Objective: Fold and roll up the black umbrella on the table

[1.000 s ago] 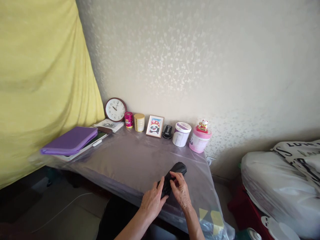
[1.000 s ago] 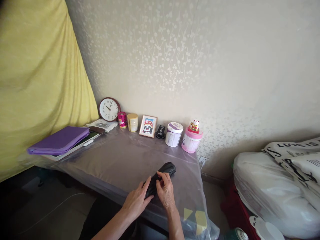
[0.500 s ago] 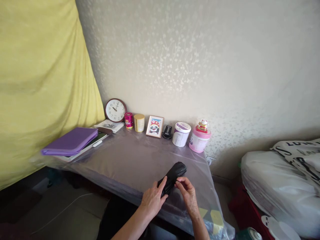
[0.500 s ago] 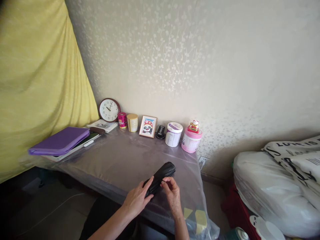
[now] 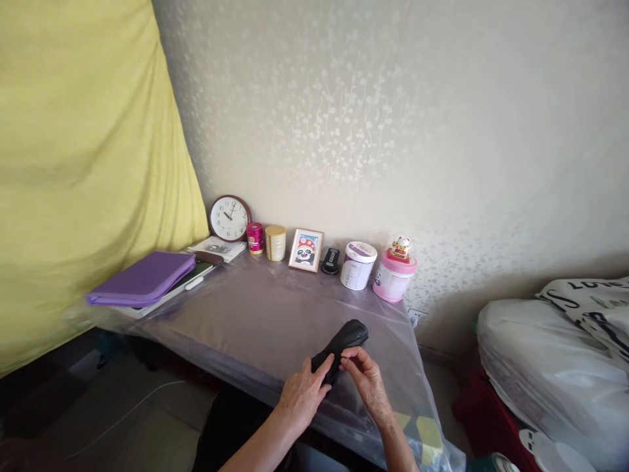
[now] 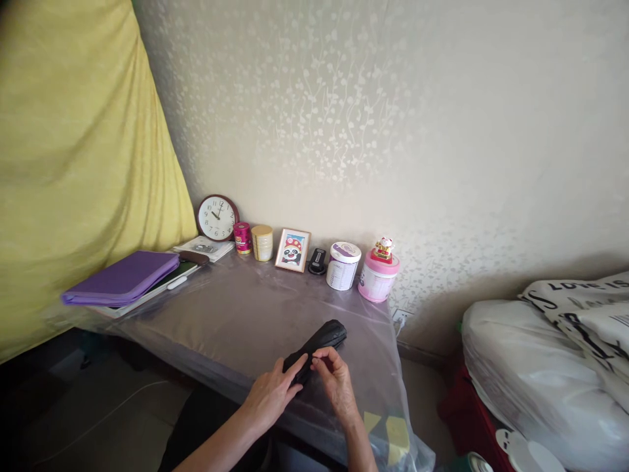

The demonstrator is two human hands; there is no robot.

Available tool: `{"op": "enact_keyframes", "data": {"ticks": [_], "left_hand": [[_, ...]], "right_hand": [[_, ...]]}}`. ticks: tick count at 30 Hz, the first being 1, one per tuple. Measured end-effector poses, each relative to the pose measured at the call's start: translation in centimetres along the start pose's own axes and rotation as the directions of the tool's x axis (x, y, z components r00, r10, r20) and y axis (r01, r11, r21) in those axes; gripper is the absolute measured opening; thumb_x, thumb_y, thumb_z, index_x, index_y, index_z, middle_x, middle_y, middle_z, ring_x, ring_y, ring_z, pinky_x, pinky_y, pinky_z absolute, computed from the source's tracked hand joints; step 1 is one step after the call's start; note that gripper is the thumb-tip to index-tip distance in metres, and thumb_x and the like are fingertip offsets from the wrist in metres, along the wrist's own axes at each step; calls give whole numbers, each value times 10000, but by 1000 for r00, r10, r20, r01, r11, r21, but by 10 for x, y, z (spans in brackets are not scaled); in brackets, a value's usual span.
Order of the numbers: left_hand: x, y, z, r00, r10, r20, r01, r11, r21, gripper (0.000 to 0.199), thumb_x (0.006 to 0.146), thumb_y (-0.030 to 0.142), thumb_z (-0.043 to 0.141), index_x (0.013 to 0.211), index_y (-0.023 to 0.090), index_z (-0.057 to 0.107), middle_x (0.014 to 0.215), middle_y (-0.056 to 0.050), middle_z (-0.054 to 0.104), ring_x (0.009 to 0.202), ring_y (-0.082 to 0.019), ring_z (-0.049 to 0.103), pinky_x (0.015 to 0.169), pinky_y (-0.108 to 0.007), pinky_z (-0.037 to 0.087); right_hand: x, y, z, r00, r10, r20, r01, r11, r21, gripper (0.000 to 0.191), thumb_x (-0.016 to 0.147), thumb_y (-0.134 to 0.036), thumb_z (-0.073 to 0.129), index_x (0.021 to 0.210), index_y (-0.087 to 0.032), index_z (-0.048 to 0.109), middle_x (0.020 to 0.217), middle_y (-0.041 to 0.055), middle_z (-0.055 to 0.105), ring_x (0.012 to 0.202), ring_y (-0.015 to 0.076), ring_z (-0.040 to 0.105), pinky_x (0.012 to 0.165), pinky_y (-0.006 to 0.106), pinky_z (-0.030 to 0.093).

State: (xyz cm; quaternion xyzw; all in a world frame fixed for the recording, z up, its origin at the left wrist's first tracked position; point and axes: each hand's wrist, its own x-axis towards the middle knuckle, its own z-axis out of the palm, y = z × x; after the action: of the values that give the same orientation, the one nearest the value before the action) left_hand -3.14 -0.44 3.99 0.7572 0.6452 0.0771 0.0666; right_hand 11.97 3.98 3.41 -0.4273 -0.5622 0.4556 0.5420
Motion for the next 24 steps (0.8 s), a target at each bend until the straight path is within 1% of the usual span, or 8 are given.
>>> {"op": "enact_keyframes", "data": {"ticks": [5, 9, 12, 14, 18, 21, 23, 24], "left_hand": [[2, -2, 4, 1000, 0, -10, 0, 1000, -7, 555, 839, 324, 508, 1331, 420, 268, 1163, -78, 523, 780, -191, 645, 681, -291, 505], [1, -3, 5, 1000, 8, -16, -8, 1000, -19, 561, 835, 330, 519, 1328, 421, 266, 1153, -80, 535, 784, -204, 647, 677, -306, 514], [1, -3, 6, 1000, -3, -12, 3, 1000, -25, 578, 827, 324, 531, 1336, 396, 265, 1162, -90, 532, 771, -210, 649, 672, -322, 520], [0, -3, 7, 1000, -9, -9, 9, 999, -34, 587, 824, 314, 531, 1348, 343, 268, 1185, -102, 519, 807, -215, 643, 699, -323, 519], [-6, -5, 8, 1000, -9, 2, 9, 998, -60, 636, 825, 285, 510, 1381, 254, 203, 1187, -105, 520, 845, -200, 633, 728, -297, 512], [-13, -8, 7, 1000, 3, 7, -3, 997, -80, 673, 825, 260, 489, 1396, 265, 132, 1240, -116, 479, 857, -197, 629, 739, -303, 505], [-18, -9, 6, 1000, -10, 29, 12, 997, -81, 676, 829, 254, 472, 1400, 272, 111, 1281, -139, 438, 880, -207, 626, 760, -318, 495], [-20, -10, 6, 999, -21, 46, 25, 996, -82, 678, 831, 249, 463, 1401, 275, 97, 1298, -148, 418, 903, -211, 621, 777, -321, 487]], "right_hand": [[19, 3, 5, 993, 24, 114, -14, 996, -84, 264, 698, -450, 641, 764, -196, 607, 686, -9, 573, 624, 134, 556, 618, 266, 486], [30, 3, 10, 981, 50, 186, -10, 977, -212, 143, 739, -343, 583, 766, -204, 599, 665, -14, 575, 611, 132, 545, 600, 254, 465], [36, 1, 15, 981, -17, 195, 100, 899, -426, 66, 716, -231, 554, 714, -213, 618, 685, -4, 589, 616, 138, 541, 603, 256, 449], [39, 0, 19, 976, -78, 205, 181, 815, -550, 105, 693, -170, 534, 673, -219, 626, 714, 7, 596, 643, 145, 548, 628, 265, 443], [43, 1, 26, 967, -129, 221, 243, 730, -638, 156, 680, -122, 511, 675, -232, 622, 734, 16, 599, 684, 157, 561, 664, 278, 444], [43, 0, 28, 973, -130, 192, 223, 754, -619, 99, 674, -160, 549, 648, -231, 612, 728, 18, 598, 676, 162, 558, 650, 284, 451], [42, -2, 26, 989, -56, 140, 122, 839, -530, 50, 687, -238, 576, 659, -221, 614, 671, 11, 585, 613, 152, 548, 603, 284, 461], [41, -3, 23, 994, 9, 108, 40, 895, -445, 90, 699, -295, 581, 691, -213, 618, 626, 2, 571, 575, 145, 541, 573, 281, 465]]}}
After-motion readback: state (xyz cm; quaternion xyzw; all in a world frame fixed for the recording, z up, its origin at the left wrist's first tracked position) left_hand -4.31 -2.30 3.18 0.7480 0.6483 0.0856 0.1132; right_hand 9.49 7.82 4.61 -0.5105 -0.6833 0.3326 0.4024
